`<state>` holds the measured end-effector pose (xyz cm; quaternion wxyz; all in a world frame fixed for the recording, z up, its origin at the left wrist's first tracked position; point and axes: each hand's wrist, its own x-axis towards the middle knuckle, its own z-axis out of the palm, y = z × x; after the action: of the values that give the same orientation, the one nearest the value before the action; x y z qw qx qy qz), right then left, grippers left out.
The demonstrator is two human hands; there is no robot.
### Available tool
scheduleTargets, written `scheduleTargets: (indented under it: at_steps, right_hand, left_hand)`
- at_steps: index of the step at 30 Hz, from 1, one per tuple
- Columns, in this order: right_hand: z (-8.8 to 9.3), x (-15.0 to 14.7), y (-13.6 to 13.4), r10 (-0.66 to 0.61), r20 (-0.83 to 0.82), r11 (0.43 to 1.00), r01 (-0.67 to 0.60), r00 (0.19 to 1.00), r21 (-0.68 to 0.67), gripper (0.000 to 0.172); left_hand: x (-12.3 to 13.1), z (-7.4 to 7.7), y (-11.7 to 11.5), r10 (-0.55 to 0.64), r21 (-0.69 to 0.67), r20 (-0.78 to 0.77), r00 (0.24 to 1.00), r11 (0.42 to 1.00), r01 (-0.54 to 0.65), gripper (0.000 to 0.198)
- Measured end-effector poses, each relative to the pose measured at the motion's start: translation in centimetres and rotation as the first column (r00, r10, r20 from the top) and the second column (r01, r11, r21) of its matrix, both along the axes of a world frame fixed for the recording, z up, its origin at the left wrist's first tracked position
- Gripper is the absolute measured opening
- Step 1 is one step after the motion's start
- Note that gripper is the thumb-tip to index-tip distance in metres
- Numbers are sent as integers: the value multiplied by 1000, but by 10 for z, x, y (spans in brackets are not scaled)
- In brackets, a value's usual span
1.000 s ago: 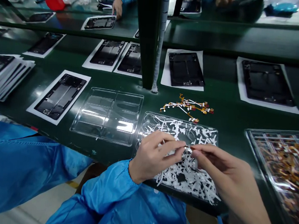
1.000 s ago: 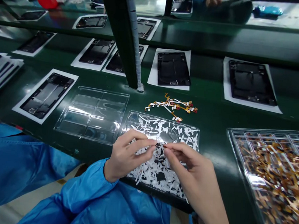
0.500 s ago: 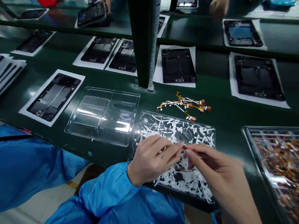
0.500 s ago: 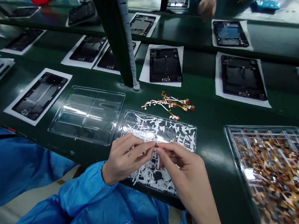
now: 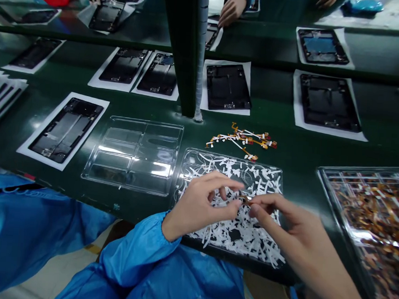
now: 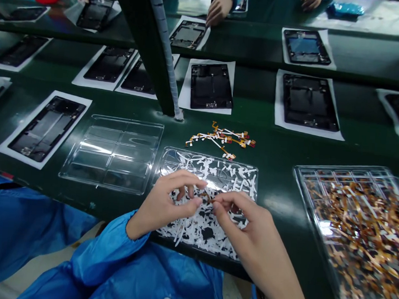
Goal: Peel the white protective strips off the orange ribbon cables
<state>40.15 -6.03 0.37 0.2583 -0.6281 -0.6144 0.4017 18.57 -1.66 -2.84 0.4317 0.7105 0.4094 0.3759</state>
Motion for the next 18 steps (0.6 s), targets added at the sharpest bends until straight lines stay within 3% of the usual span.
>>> scheduleTargets:
  at_steps: [2, 5, 8, 10, 13, 15, 18]
  right_hand:
    - [1, -1, 0, 12, -20, 999, -12, 1000, -31, 27]
    - [-3, 3, -2, 11, -18, 999, -12, 1000, -48, 28]
    - [-11, 10, -7, -7, -14, 1000, 7, 1000, -18, 28]
    - [-16, 11, -9, -2, -30, 1000, 2, 1000, 12, 24]
    - [-20, 9, -10, 32, -63, 998, -28, 997, 57, 18]
    - [-20, 7, -10, 47, -50, 995, -43, 998, 88, 17]
    - [-23, 8, -11, 106, 24, 982, -108, 994, 152, 19]
  left_hand:
    - [4, 7, 3, 0, -7, 63, 998, 1000, 1, 13]
    - [2, 14, 10, 69, 34, 60, 996, 997, -71, 13]
    - [-4, 15, 12, 230, 190, 23, 973, 955, -230, 16]
    - [-4, 12, 7, 291, 334, -7, 957, 902, -272, 17]
    - [7, 6, -7, 192, 457, -86, 978, 879, -133, 11]
    - [15, 1, -14, 118, 458, -141, 983, 888, -41, 10]
    - [23, -4, -18, 101, 454, -209, 973, 891, 5, 10]
